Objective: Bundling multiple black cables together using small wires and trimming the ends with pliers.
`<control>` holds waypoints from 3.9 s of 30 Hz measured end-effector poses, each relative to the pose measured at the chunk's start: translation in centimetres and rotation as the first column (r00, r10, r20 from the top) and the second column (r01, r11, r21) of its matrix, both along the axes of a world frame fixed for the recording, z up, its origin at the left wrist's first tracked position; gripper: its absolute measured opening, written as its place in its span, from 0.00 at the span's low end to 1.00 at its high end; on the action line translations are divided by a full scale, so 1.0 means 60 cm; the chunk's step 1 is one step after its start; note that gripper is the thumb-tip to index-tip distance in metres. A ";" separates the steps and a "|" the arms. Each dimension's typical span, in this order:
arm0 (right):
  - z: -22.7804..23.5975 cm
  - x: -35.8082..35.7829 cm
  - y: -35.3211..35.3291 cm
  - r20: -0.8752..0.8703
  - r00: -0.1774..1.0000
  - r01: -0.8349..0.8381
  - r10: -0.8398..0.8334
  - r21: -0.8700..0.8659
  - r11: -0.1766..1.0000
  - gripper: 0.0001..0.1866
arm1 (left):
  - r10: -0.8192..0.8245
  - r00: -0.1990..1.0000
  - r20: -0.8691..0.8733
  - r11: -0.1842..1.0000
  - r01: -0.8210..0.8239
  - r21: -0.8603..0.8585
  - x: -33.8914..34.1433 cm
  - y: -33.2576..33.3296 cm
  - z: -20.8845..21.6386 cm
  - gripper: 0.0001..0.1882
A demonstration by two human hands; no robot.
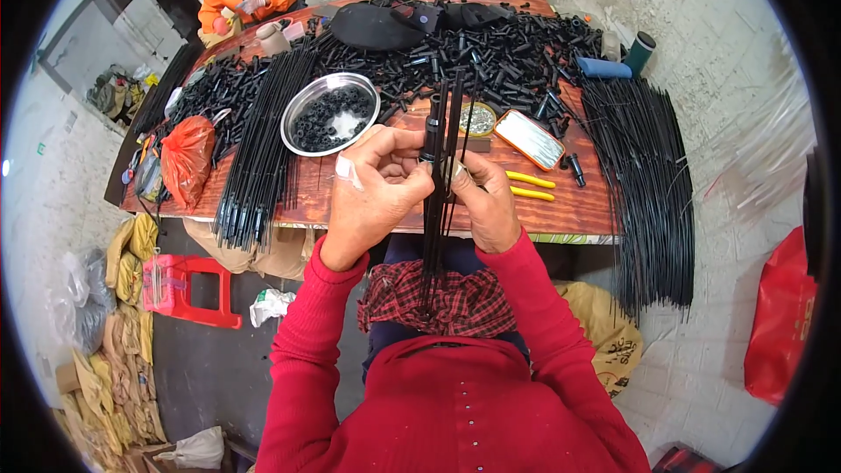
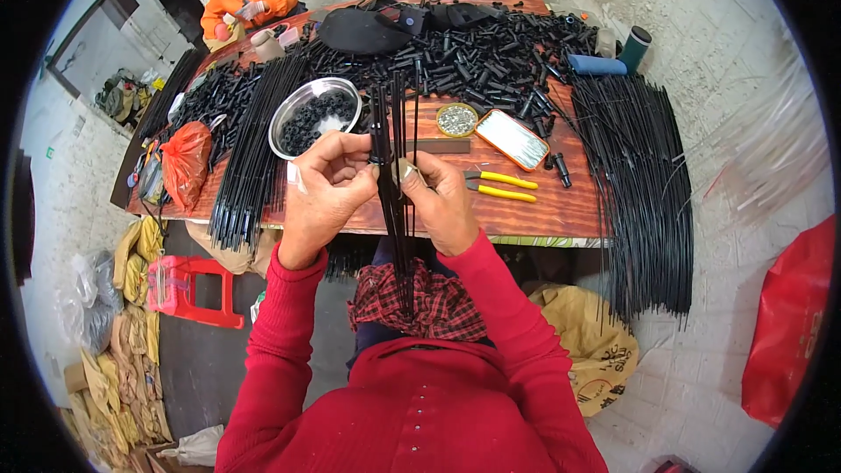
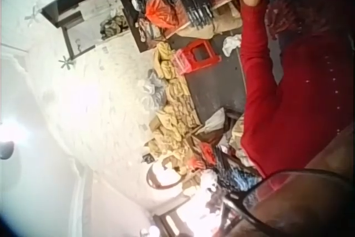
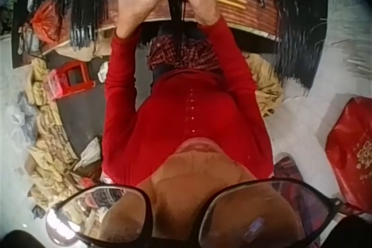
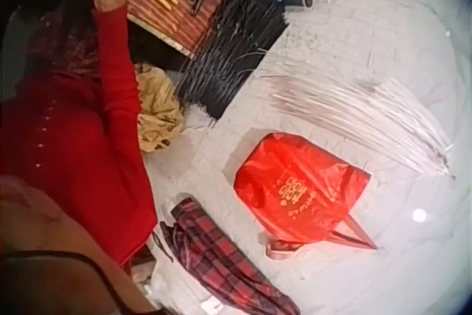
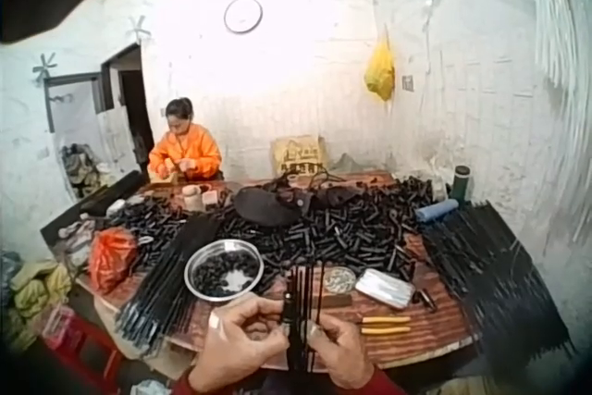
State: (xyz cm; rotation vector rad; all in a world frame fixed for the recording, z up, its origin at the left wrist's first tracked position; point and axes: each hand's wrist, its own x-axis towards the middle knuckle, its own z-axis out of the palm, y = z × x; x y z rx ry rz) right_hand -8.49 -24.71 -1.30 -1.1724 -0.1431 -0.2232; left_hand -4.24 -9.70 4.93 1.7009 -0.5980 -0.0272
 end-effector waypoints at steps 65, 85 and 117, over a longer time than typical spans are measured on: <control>-0.052 0.026 0.028 0.129 0.890 -0.451 0.437 0.116 0.885 0.35 | 0.008 0.984 -0.178 0.968 -0.052 -0.245 -0.003 0.017 -0.013 0.12; -0.067 0.044 0.024 0.296 0.701 -0.704 0.648 0.432 0.564 0.23 | -0.312 0.922 -0.228 0.932 0.251 -0.262 0.047 0.047 -0.014 0.35; -0.080 0.053 0.039 0.392 0.465 -0.848 0.794 0.456 0.272 0.18 | -0.389 0.896 -0.214 0.921 0.375 -0.106 0.075 0.055 -0.021 0.29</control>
